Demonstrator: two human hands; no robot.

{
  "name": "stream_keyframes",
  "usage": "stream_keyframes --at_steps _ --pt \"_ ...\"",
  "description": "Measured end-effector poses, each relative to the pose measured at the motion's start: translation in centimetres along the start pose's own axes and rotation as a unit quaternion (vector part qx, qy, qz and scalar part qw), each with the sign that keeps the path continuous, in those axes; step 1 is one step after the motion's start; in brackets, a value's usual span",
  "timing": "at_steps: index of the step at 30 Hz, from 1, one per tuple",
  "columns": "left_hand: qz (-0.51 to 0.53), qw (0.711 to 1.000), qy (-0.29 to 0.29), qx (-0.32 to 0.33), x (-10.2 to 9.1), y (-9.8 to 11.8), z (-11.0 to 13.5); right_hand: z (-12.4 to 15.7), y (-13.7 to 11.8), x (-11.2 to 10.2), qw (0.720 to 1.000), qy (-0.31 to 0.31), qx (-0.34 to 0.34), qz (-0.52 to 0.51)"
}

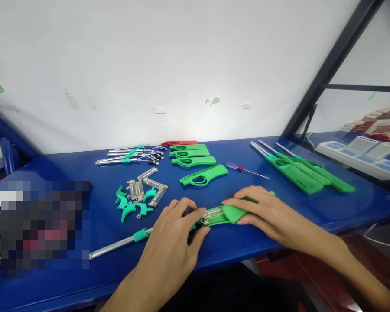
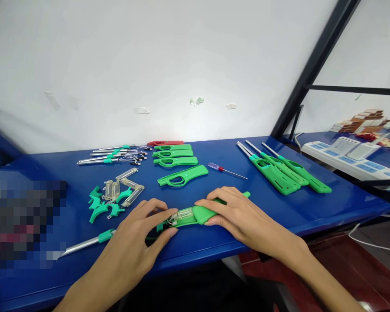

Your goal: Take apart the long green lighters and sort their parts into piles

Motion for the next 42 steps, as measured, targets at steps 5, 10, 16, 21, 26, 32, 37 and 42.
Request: stream_keyframes --at_steps 5,10,16,21,26,32,37,42 --pt "-0.003 1.0 -0.005 -0.019 0.0 -0.2 0.0 0.1 0.0 0.0 0.999 0.006 0.032 0.007" --pt "-0.011 1.0 -0.002 -0.016 0.0 -0.1 0.1 0.1 0.7 -1.5 0.998 0.022 -0.057 0.02" --pt "-0.014 1.0 0.014 -0.003 0.1 -0.1 0.1 0.3 0.4 -2.1 0.993 0.087 -0.062 0.049" --pt "-0.03 0.999 0.028 0.004 0.1 -0.1 0.2 -0.2 0.8 -0.5 0.991 0.106 -0.005 0.081" --pt "-0.05 0.998 0.043 0.023 0.1 0.2 0.4 -0.3 1.6 -0.6 0.989 0.121 0.013 0.086" --pt "-0.024 0.997 0.053 0.041 0.0 0.4 0.5 0.1 0.8 -0.9 0.988 0.141 -0.006 0.069" --pt "-0.014 0.997 0.056 0.043 -0.1 0.3 0.4 0.1 -0.7 -1.0 0.983 0.172 -0.022 0.06" --pt "-0.013 0.997 0.057 0.043 0.0 0.2 0.5 -0.6 -2.7 -0.5 0.97 0.222 -0.023 0.091"
Point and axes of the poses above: each hand's wrist, its own z-axis away from the middle knuckle, its own x-axis out of the palm, y = z × x, the point moved 5 cm from there along -z, towards the middle knuckle, and after that the axes turned 8 degrees about -x, right-handed, at the moved point
